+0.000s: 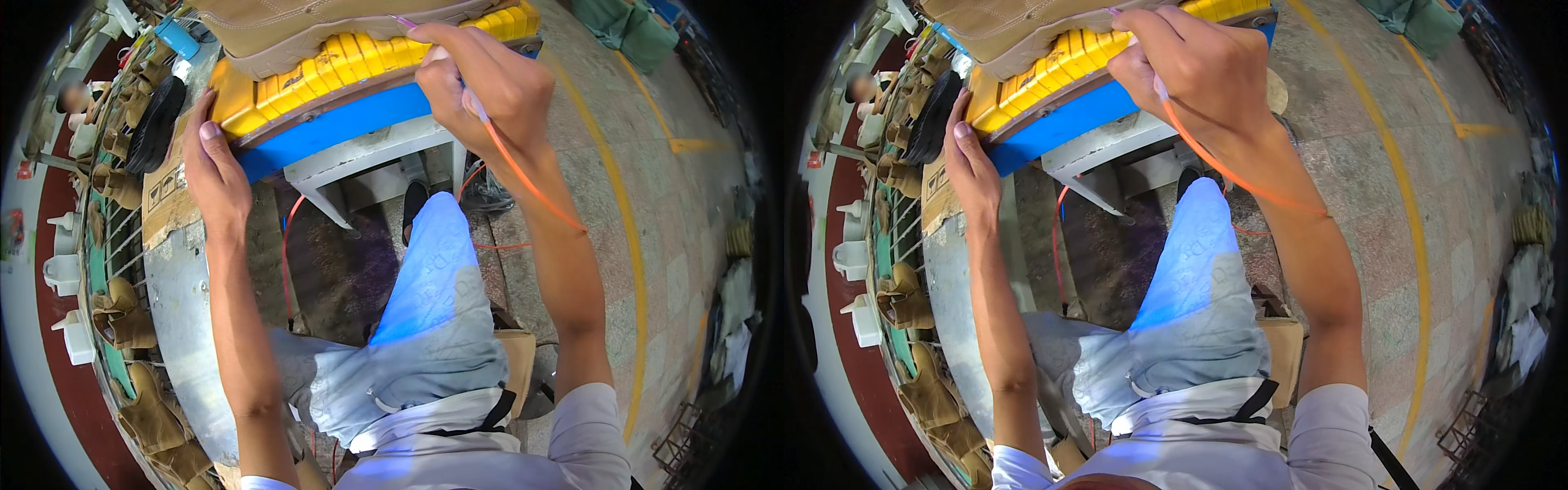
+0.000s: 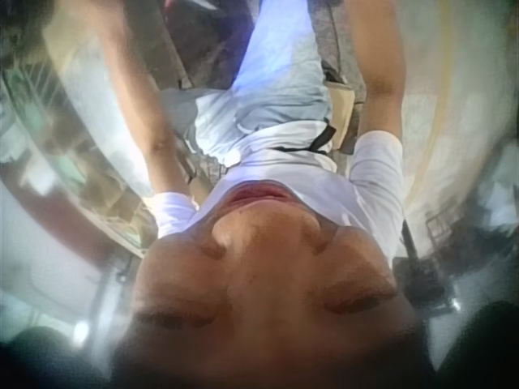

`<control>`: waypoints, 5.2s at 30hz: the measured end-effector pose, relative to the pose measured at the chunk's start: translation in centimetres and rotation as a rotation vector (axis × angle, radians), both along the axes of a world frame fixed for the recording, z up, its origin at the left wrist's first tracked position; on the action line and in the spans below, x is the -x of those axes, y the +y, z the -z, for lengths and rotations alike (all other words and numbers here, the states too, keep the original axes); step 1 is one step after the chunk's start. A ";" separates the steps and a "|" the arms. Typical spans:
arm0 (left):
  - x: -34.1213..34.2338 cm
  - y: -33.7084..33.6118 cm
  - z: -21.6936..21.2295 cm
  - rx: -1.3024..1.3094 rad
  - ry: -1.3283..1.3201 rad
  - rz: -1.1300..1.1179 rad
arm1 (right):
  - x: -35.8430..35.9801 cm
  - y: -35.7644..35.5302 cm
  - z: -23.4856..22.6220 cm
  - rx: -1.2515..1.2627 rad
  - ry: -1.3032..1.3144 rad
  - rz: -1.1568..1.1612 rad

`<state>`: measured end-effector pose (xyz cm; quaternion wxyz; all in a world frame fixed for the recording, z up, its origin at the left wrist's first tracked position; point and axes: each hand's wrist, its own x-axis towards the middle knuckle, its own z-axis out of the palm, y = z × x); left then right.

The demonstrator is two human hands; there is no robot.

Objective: The person picks up a boot from a conveyor belt, places it on a yellow stand, and uses a handheld applicator to trace the seam between the upper and the sole.

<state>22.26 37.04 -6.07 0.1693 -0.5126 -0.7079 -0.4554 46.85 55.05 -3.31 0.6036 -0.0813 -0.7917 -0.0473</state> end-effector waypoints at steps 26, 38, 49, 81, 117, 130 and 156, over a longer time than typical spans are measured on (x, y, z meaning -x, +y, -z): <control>-11.1 -2.9 -1.0 0.027 0.192 -0.188 | -8.0 -3.7 -3.9 1.329 0.373 -0.871; -5.1 13.2 -13.0 -0.219 -0.511 0.119 | 1.2 0.5 -3.0 0.896 -0.352 -0.380; -7.0 6.6 -15.8 -1.319 -0.890 0.323 | 1.0 1.6 -4.8 0.869 -0.407 -0.441; 26.0 -26.7 6.5 -0.329 -0.505 -0.936 | 0.9 0.9 -3.6 0.834 -0.546 -0.230; -3.6 -43.3 -0.9 -0.213 -0.325 -0.782 | 0.2 -18.1 -3.7 0.465 -0.911 -0.769; 2.4 -48.8 0.4 0.019 -0.227 -1.471 | 4.1 -21.4 0.8 0.586 -0.833 -0.908; -2.8 -22.6 4.3 -0.161 -0.939 -0.194 | 12.4 -34.7 10.2 0.650 -0.674 -1.273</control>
